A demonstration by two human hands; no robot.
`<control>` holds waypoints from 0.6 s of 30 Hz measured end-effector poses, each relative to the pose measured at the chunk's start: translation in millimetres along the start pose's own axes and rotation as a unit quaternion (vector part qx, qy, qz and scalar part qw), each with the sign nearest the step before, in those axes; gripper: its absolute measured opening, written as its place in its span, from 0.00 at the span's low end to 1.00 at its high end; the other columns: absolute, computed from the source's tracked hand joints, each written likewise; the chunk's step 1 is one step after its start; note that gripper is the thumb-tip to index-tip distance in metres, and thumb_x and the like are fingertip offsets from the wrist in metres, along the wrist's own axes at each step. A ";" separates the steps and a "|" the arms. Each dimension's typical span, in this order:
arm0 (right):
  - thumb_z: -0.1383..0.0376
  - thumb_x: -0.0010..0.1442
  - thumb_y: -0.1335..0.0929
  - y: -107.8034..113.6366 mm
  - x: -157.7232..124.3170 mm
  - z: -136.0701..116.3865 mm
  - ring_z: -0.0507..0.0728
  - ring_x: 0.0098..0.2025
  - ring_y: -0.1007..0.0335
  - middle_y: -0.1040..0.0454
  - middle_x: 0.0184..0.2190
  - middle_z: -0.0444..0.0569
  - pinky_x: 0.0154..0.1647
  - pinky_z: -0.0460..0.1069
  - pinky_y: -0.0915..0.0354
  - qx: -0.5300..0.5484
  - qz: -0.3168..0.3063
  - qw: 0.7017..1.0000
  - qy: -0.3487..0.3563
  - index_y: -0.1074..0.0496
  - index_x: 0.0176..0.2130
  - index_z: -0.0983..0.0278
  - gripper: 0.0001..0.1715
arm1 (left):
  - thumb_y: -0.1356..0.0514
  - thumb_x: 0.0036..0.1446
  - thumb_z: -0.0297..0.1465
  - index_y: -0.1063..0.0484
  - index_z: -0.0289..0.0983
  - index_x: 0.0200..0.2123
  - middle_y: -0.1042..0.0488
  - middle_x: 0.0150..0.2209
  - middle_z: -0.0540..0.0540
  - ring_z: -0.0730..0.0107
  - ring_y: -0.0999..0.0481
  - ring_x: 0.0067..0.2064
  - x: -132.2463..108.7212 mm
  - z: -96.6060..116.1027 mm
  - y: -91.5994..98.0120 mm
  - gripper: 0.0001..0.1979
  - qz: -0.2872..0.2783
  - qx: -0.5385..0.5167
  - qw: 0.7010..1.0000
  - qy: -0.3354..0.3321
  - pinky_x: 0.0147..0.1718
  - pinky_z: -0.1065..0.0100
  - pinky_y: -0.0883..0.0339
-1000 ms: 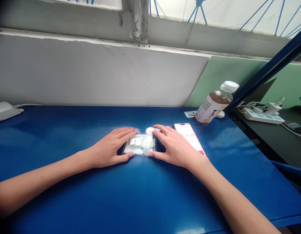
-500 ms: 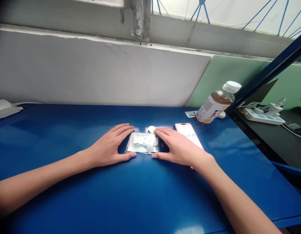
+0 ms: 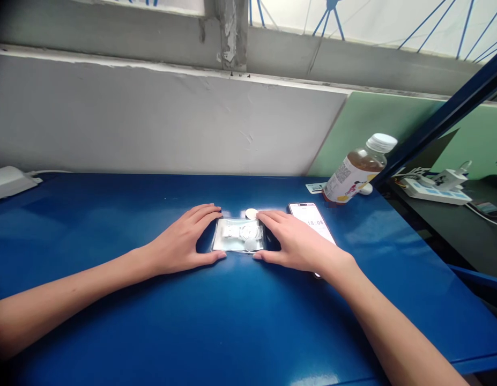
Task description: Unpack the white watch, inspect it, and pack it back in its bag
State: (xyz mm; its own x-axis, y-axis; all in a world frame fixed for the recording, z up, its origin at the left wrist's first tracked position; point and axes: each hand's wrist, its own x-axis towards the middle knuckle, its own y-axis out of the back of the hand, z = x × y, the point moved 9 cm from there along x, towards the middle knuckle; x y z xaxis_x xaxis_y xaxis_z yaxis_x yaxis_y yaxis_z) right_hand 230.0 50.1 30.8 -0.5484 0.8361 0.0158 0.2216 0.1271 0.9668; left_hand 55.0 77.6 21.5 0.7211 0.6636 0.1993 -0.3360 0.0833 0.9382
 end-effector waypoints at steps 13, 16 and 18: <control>0.52 0.67 0.34 7.4 0.1 -17.7 0.67 0.62 0.33 0.33 0.64 0.58 0.59 0.61 0.33 -0.062 0.046 0.995 0.061 0.36 0.64 0.64 0.33 | 0.45 0.66 0.48 0.32 0.33 0.59 0.31 0.62 0.35 0.43 0.41 0.67 -0.4 3.1 2.1 0.28 0.002 -0.039 0.999 -0.028 0.63 0.44 0.42; 0.56 0.70 0.36 16.0 -0.2 -27.4 0.64 0.56 0.27 0.24 0.56 0.54 0.54 0.59 0.31 -0.063 0.090 0.989 0.096 0.29 0.57 0.62 0.21 | 0.50 0.69 0.44 0.29 0.33 0.56 0.29 0.59 0.35 0.45 0.39 0.65 -0.8 3.6 5.1 0.24 0.015 -0.057 0.997 -0.042 0.62 0.45 0.40; 0.60 0.70 0.36 23.4 -2.0 -30.9 0.61 0.50 0.23 0.20 0.49 0.51 0.49 0.56 0.30 -0.060 0.132 0.983 0.109 0.26 0.53 0.61 0.16 | 0.52 0.70 0.42 0.29 0.33 0.54 0.28 0.57 0.35 0.46 0.36 0.64 -1.6 5.7 8.2 0.22 0.029 -0.066 0.996 -0.058 0.61 0.45 0.39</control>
State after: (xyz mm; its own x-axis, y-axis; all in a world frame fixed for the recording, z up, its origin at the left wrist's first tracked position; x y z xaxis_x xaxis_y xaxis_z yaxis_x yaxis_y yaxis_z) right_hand 211.4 34.9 61.3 -0.6462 0.6962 0.3127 0.2908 -0.1542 0.9443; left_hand 54.6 73.0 30.5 0.7599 0.5812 0.2911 -0.4514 0.1495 0.8797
